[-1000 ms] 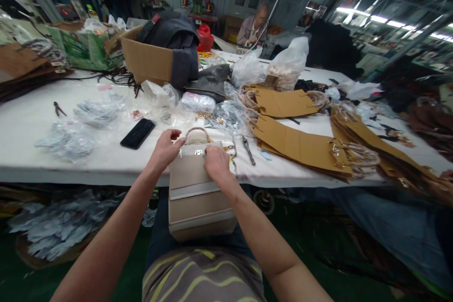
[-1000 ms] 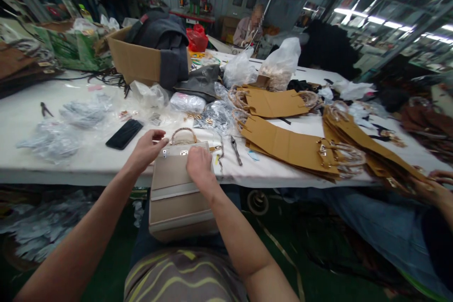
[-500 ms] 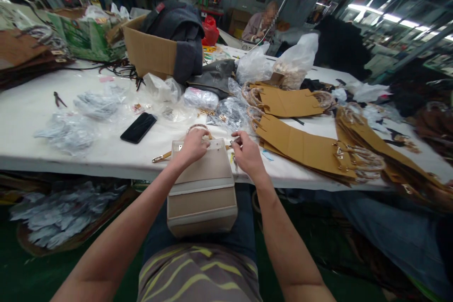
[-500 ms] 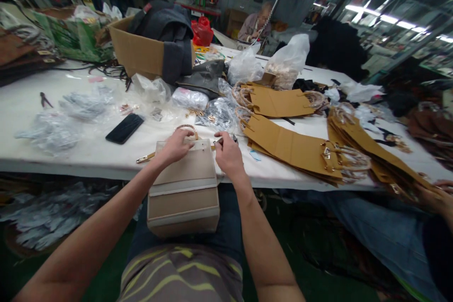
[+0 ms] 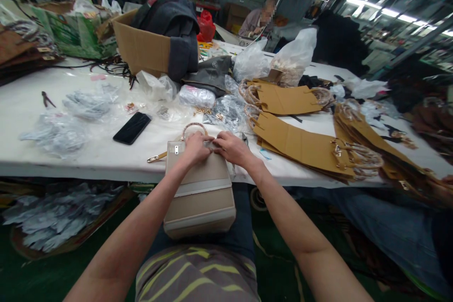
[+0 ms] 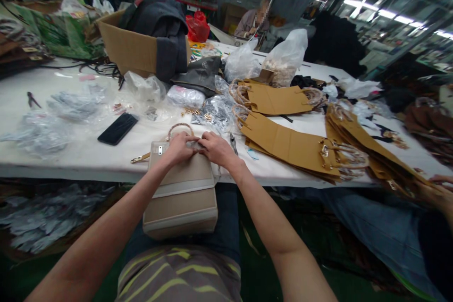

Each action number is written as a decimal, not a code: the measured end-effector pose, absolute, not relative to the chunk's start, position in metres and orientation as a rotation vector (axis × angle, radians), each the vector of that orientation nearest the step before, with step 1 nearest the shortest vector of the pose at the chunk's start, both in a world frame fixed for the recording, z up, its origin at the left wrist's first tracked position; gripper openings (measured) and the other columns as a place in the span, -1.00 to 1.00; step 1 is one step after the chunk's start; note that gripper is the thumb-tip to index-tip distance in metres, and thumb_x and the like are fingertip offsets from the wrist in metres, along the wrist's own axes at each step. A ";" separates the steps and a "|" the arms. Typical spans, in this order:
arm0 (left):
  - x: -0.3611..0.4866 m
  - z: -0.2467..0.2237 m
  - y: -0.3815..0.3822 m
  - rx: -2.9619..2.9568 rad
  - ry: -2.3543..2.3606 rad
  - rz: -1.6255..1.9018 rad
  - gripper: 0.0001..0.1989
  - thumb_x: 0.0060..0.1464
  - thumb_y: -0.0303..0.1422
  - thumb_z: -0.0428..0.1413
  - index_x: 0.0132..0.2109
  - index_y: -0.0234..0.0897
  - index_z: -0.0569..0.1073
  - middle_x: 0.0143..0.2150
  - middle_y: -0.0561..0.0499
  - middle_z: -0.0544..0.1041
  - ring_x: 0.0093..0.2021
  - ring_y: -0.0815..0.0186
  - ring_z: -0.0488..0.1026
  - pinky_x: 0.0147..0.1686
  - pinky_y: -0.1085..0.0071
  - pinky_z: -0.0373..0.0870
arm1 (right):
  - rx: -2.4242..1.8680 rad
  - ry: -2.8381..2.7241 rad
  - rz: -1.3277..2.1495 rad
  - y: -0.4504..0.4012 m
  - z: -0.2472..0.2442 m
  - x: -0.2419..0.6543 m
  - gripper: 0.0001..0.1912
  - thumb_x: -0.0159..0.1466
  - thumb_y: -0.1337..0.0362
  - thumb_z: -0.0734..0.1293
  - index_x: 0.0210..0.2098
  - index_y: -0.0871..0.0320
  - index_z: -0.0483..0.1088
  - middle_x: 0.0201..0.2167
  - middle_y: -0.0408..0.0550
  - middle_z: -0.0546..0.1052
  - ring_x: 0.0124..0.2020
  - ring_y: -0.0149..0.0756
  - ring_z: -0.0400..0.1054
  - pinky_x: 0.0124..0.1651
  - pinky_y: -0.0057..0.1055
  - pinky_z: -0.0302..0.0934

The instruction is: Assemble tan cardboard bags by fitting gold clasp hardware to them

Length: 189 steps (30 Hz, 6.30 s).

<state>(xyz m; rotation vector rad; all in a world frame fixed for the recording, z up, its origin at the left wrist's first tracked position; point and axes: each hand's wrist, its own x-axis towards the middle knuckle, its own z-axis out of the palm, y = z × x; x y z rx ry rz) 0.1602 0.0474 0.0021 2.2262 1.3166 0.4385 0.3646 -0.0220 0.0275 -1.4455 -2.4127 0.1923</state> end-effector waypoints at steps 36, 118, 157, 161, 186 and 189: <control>0.163 0.000 0.051 2.185 1.313 0.392 -0.44 0.20 -0.29 0.33 0.34 -0.15 0.67 0.21 -0.32 0.61 0.25 -0.28 0.51 0.34 -0.16 0.38 | -1.340 -1.663 0.635 -0.031 0.019 0.360 -0.72 0.50 0.26 0.38 0.09 0.09 0.72 0.00 0.01 0.72 0.04 -0.19 0.61 0.14 -0.28 0.44; 0.163 0.012 0.040 2.172 1.377 0.295 -0.48 0.27 -0.30 0.32 0.35 -0.13 0.67 0.29 -0.27 0.59 0.33 -0.23 0.50 0.39 -0.07 0.38 | -1.268 -2.065 0.197 -0.033 -0.022 0.360 -0.66 0.59 0.22 0.33 0.28 0.03 0.60 0.20 0.17 0.57 0.23 0.00 0.49 0.32 0.00 0.45; 0.161 0.018 0.038 2.139 1.360 0.292 -0.47 0.24 -0.33 0.27 0.33 -0.12 0.68 0.27 -0.24 0.59 0.34 -0.18 0.48 0.39 -0.02 0.33 | -1.290 -2.005 0.281 -0.034 -0.023 0.353 -0.68 0.59 0.20 0.34 0.22 0.07 0.64 0.17 0.19 0.58 0.20 -0.02 0.52 0.29 -0.03 0.48; 0.161 0.015 0.039 2.135 1.350 0.300 -0.47 0.23 -0.32 0.30 0.34 -0.11 0.67 0.29 -0.24 0.58 0.34 -0.21 0.48 0.40 -0.06 0.35 | -1.322 -2.001 0.330 -0.039 -0.014 0.357 -0.63 0.56 0.15 0.38 0.29 0.04 0.61 0.21 0.16 0.58 0.11 -0.06 0.55 0.23 -0.07 0.51; 0.165 0.011 0.055 2.293 1.244 0.244 -0.43 0.18 -0.32 0.28 0.34 0.00 0.67 0.30 -0.23 0.62 0.35 -0.23 0.47 0.39 -0.14 0.33 | -1.374 -0.963 0.509 -0.075 -0.002 0.441 -0.60 0.43 -0.15 0.42 -0.13 0.03 0.32 -0.40 -0.28 0.39 -0.60 -0.51 0.16 -0.59 -0.57 0.06; 0.163 0.006 0.057 2.281 1.229 0.275 -0.45 0.19 -0.27 0.31 0.33 -0.03 0.69 0.29 -0.23 0.62 0.32 -0.24 0.48 0.39 -0.15 0.33 | -1.406 -0.923 0.513 -0.073 0.013 0.431 -0.43 0.38 -0.27 0.47 -0.37 0.08 0.33 -0.57 -0.28 0.33 -0.68 -0.51 0.09 -0.65 -0.52 -0.02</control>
